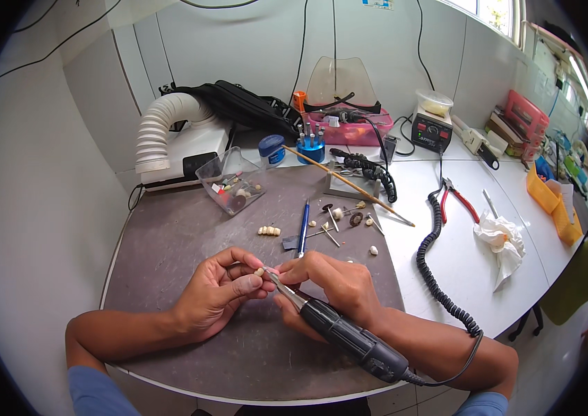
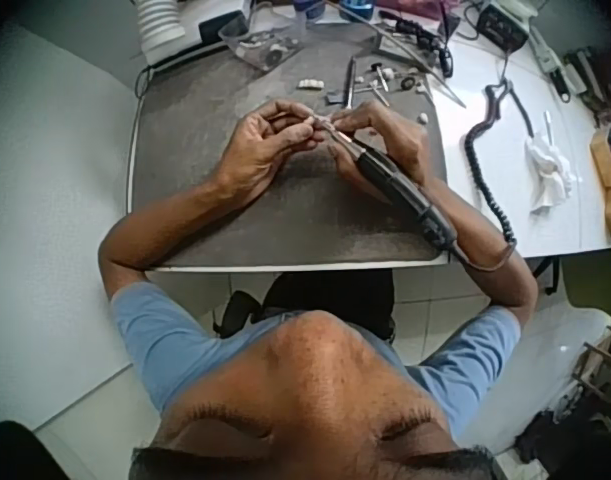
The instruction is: The person holds a dental prosthetic and uses a hand-held rotary polishing tool to smooth the surface of the artificial teeth and base. They move the rotating tip across different sections of the prosthetic, periodically holding it up to look at it, before placing it into a small clear container with other components.
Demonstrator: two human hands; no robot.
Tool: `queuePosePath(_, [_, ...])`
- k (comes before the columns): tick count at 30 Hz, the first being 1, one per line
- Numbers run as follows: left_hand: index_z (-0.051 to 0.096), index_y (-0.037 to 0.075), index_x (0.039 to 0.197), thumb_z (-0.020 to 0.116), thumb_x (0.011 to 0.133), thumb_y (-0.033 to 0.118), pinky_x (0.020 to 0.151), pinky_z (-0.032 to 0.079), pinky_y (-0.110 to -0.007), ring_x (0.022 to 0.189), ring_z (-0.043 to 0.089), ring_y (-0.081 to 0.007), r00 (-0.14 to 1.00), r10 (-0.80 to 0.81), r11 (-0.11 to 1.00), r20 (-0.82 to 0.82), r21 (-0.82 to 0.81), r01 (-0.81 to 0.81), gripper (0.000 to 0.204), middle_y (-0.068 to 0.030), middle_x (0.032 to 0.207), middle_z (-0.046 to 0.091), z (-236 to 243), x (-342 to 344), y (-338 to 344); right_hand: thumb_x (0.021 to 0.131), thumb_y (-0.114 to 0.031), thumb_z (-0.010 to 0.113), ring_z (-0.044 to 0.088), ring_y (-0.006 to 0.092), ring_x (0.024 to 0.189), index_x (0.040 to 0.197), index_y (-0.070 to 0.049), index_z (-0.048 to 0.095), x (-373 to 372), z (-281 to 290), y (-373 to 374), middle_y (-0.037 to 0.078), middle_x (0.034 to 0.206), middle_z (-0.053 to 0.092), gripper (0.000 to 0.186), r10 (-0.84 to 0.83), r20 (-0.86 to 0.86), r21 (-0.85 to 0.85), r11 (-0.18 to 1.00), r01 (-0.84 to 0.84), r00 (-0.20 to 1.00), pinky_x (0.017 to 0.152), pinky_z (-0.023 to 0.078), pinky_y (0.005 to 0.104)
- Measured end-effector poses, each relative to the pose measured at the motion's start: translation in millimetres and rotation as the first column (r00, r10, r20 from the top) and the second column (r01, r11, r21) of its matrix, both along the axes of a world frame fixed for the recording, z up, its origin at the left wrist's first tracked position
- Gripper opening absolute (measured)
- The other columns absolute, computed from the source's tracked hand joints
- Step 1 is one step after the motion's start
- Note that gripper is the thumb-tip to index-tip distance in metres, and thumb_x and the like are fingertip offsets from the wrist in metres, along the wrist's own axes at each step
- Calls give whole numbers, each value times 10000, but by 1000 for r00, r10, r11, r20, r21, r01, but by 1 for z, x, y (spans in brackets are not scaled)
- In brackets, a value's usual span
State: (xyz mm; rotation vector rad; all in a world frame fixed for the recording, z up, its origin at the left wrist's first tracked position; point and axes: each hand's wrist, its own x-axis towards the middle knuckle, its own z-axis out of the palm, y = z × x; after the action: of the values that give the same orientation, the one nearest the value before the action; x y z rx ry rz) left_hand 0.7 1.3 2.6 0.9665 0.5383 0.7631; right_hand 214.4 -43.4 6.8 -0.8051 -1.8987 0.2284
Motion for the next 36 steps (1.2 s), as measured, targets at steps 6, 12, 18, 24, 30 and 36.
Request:
queuePosePath(6, [568, 21, 1087, 635, 925, -11, 875, 578, -291, 970, 682, -181, 1000, -7, 1000, 19, -1, 7, 178, -127, 1040, 689, 1, 1, -1, 717, -65, 797, 735, 277, 807, 918, -8, 628, -1, 1, 0, 163, 904, 712, 269, 20, 3, 7, 1000, -20, 1000, 689, 589, 332])
queuePosePath(12, [561, 21, 1086, 637, 924, -8, 866, 578, -283, 958, 685, -180, 1000, -6, 1000, 19, 7, 6, 181, -127, 1022, 692, 1, 0, -1, 716, -63, 798, 731, 276, 798, 907, -10, 626, -1, 0, 1, 164, 912, 708, 262, 18, -13, -2, 1000, -18, 1000, 694, 590, 333])
queuePosePath(18, [558, 24, 1087, 645, 923, 1, 864, 579, -283, 963, 687, -179, 1000, -8, 1000, 10, 4, 7, 188, -129, 1020, 691, 1, 1, -1, 719, -64, 796, 733, 277, 813, 917, -8, 626, -2, -1, 0, 165, 917, 708, 267, 13, -10, -8, 1000, -13, 1000, 699, 590, 333])
queuePosePath(24, [557, 27, 1085, 647, 925, 11, 866, 578, -280, 964, 686, -174, 1000, -6, 1000, 15, 1, 6, 184, -128, 1027, 690, 2, 1, -1, 721, -62, 798, 733, 277, 812, 924, -8, 627, -2, 0, -1, 163, 916, 708, 271, 17, -6, 8, 1000, -17, 1000, 697, 590, 330])
queuePosePath(30, [557, 29, 1083, 647, 926, 15, 869, 574, -286, 973, 685, -172, 1000, -15, 1000, 19, 1, 15, 182, -124, 1037, 689, 2, 1, -1, 723, -59, 796, 734, 278, 817, 927, -8, 628, -2, 1, 0, 162, 918, 710, 270, 30, -5, 6, 1000, -30, 1000, 701, 589, 334])
queuePosePath(36, [557, 34, 1086, 648, 925, 18, 868, 573, -286, 974, 685, -176, 1000, -16, 1000, 18, -8, 16, 186, -123, 1042, 690, 2, 1, -1, 722, -56, 793, 735, 277, 825, 925, -9, 627, -1, 2, 1, 161, 919, 712, 266, 13, -2, 7, 1000, -13, 1000, 706, 589, 332])
